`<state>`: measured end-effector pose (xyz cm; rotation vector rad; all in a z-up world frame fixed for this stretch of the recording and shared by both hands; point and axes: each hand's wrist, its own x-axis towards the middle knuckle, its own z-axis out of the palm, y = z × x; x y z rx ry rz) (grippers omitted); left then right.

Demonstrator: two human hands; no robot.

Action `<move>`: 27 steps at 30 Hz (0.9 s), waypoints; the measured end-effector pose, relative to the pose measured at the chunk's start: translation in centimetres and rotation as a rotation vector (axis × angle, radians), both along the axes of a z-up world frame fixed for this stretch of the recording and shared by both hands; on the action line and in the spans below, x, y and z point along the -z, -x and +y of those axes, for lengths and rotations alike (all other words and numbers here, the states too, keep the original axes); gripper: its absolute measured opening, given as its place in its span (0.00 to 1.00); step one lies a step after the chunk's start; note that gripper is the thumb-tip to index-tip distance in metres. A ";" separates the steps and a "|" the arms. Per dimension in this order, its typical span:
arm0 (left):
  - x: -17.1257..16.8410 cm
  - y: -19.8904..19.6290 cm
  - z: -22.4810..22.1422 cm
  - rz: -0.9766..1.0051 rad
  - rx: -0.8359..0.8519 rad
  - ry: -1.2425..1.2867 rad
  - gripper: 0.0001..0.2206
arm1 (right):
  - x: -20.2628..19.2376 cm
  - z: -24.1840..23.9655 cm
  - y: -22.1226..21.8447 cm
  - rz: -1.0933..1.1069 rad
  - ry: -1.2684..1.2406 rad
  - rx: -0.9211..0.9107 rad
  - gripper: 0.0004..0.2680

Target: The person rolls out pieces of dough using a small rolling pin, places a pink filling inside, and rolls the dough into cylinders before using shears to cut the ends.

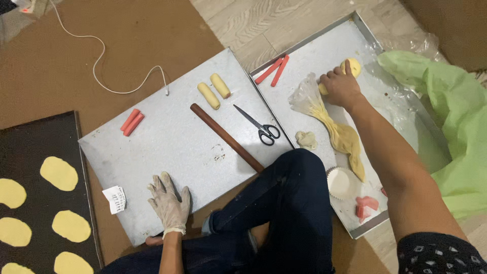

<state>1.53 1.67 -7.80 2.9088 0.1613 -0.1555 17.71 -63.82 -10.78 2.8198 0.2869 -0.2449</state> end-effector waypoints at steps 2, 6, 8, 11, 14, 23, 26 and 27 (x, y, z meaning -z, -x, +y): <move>-0.3 -0.3 -0.2 0.032 -0.012 0.026 0.40 | -3.5 1.1 -0.9 0.077 -0.140 0.154 0.20; -0.4 0.0 -0.2 0.021 -0.038 -0.017 0.41 | -8.8 3.0 1.2 -0.261 -0.825 0.375 0.20; -0.4 -0.6 -0.7 -0.003 -0.063 0.029 0.41 | -9.2 5.6 3.0 -0.330 -1.002 0.339 0.21; 0.2 -1.0 -1.0 -0.195 -0.121 0.158 0.30 | -10.8 15.0 5.9 -0.306 -1.335 0.290 0.22; -2.5 -0.7 -2.3 -0.245 -0.317 0.674 0.17 | -10.3 28.5 9.2 -0.135 -1.539 0.377 0.25; 6.7 -1.4 -0.9 0.151 -0.428 0.798 0.24 | -4.6 47.7 11.1 0.433 -1.178 0.431 0.26; 6.1 -1.5 -1.0 -0.033 -0.437 0.686 0.23 | -6.4 45.9 10.7 0.286 -1.129 0.455 0.21; 5.4 -1.2 -1.2 -0.175 -0.451 0.722 0.22 | -7.0 45.1 10.9 0.156 -1.124 0.464 0.17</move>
